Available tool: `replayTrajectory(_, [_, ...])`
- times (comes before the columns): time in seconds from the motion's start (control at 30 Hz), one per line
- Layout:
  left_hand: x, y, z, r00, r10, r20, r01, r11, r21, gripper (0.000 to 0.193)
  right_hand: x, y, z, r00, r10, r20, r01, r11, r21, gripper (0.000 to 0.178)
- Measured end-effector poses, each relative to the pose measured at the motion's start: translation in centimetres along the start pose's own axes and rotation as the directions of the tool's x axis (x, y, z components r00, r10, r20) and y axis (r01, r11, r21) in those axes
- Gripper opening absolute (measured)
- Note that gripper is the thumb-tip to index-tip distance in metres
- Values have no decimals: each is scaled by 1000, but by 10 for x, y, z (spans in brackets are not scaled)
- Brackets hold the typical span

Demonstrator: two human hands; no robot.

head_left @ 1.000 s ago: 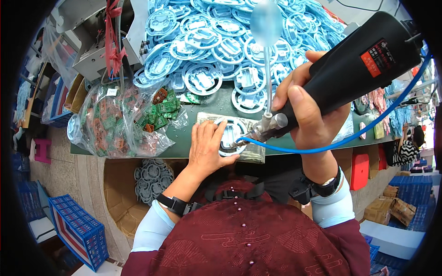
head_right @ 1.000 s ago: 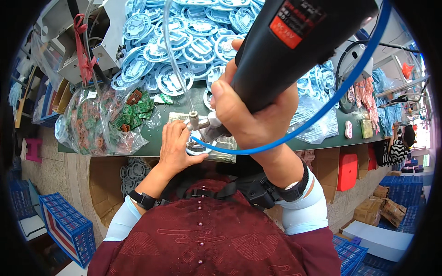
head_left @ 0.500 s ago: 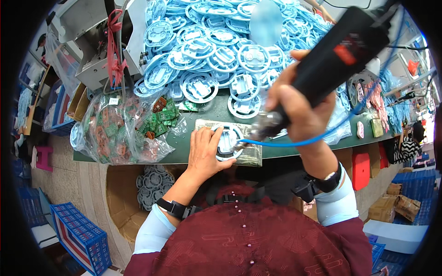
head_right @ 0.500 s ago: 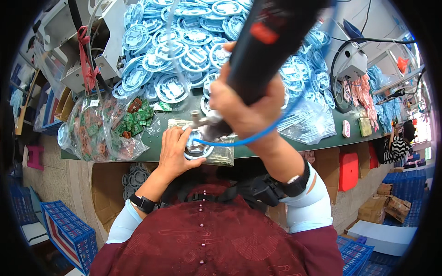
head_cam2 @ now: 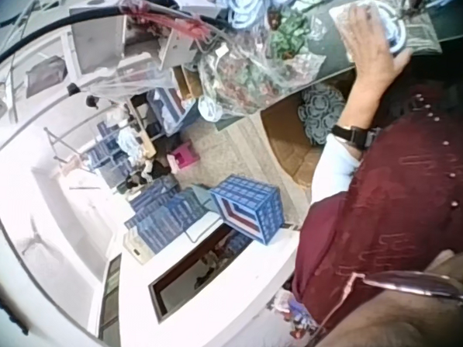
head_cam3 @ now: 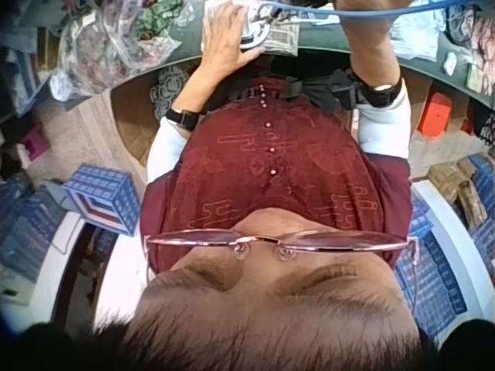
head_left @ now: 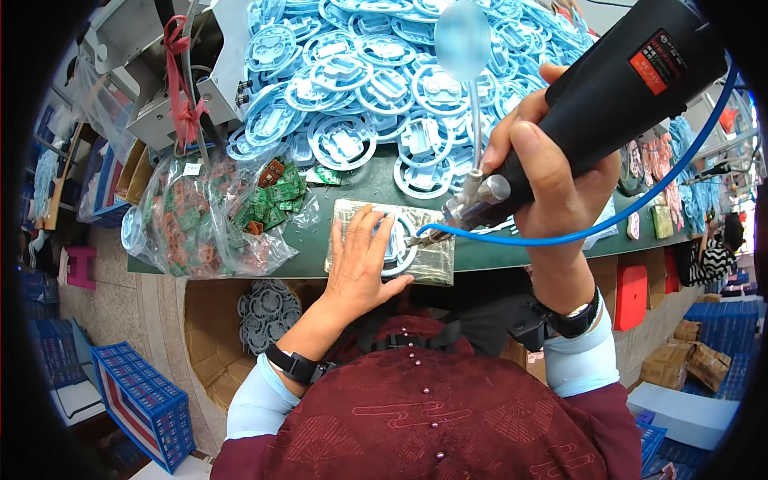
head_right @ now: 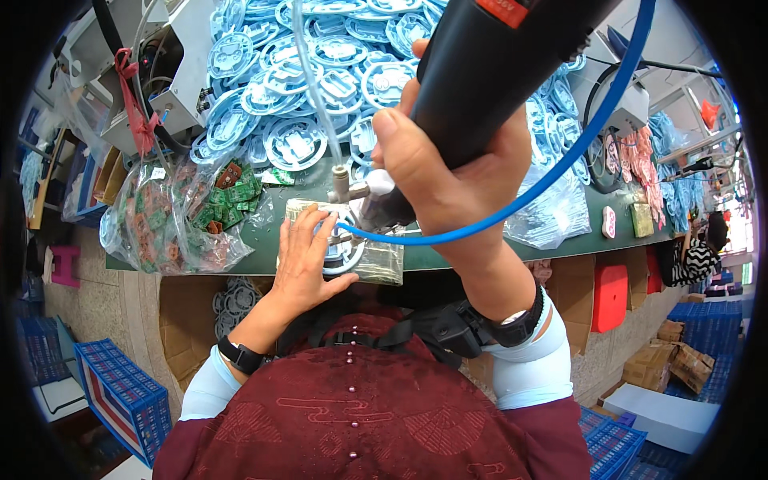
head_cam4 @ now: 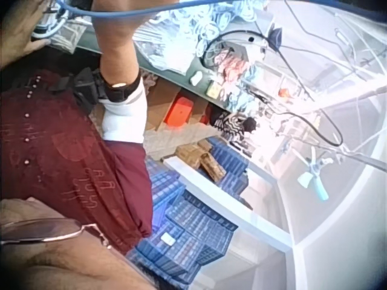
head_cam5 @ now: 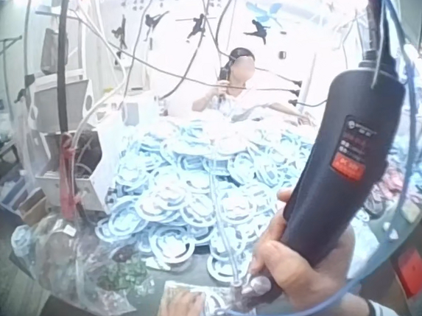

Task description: Joining small plastic components using a handheld tool at a factory workbench.

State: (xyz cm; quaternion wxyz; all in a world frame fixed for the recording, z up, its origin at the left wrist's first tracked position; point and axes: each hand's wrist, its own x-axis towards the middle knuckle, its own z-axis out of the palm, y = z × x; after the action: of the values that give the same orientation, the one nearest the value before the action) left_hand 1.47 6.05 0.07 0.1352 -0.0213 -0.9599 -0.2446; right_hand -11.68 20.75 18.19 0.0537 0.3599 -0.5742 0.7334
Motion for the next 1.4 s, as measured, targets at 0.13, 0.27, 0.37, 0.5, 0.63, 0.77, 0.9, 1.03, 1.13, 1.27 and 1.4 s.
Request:
replayTrajectory(0.13, [0,-6,7,1000,-3,-5,3,1000,-30,93,-6,4,7,999,9,32,-10,999,31,47])
replayTrajectory(0.27, [2,-2,12,997,64,-43,-67,996,-62,75,-4,6,9,999,1,43,-1,1000,-9,47])
replayTrajectory(0.37, [8,7,16,991,124,-40,-125,992,-25,63,6,1,4,999,-35,-21,33,997,-72,47])
replayTrajectory(0.5, [10,9,24,987,161,1,-161,987,-13,43,7,7,1,998,-47,-42,44,997,-67,46])
replayTrajectory(0.63, [7,5,26,979,201,-33,-202,979,-32,41,0,16,6,998,-14,-56,11,998,-61,46])
replayTrajectory(0.77, [8,4,29,978,200,-57,-203,979,-37,37,-2,21,5,998,-9,-64,5,998,-62,46])
replayTrajectory(0.9, [8,3,29,979,198,-56,-199,980,-18,36,-3,27,5,996,12,-84,-15,999,-35,44])
replayTrajectory(1.03, [11,5,29,974,221,-56,-223,974,-34,35,-9,36,-3,991,-16,-134,33,992,123,41])
replayTrajectory(1.13, [8,3,29,974,220,-48,-222,974,-41,34,-13,34,6,990,37,-135,-34,999,23,38])
replayTrajectory(1.27, [6,4,29,973,228,-28,-228,973,-23,32,-11,37,2,1000,9,19,-6,988,-152,44])
replayTrajectory(1.4, [6,1,31,968,244,-63,-246,969,-19,40,5,7,3,998,-57,-29,54,994,-94,44])
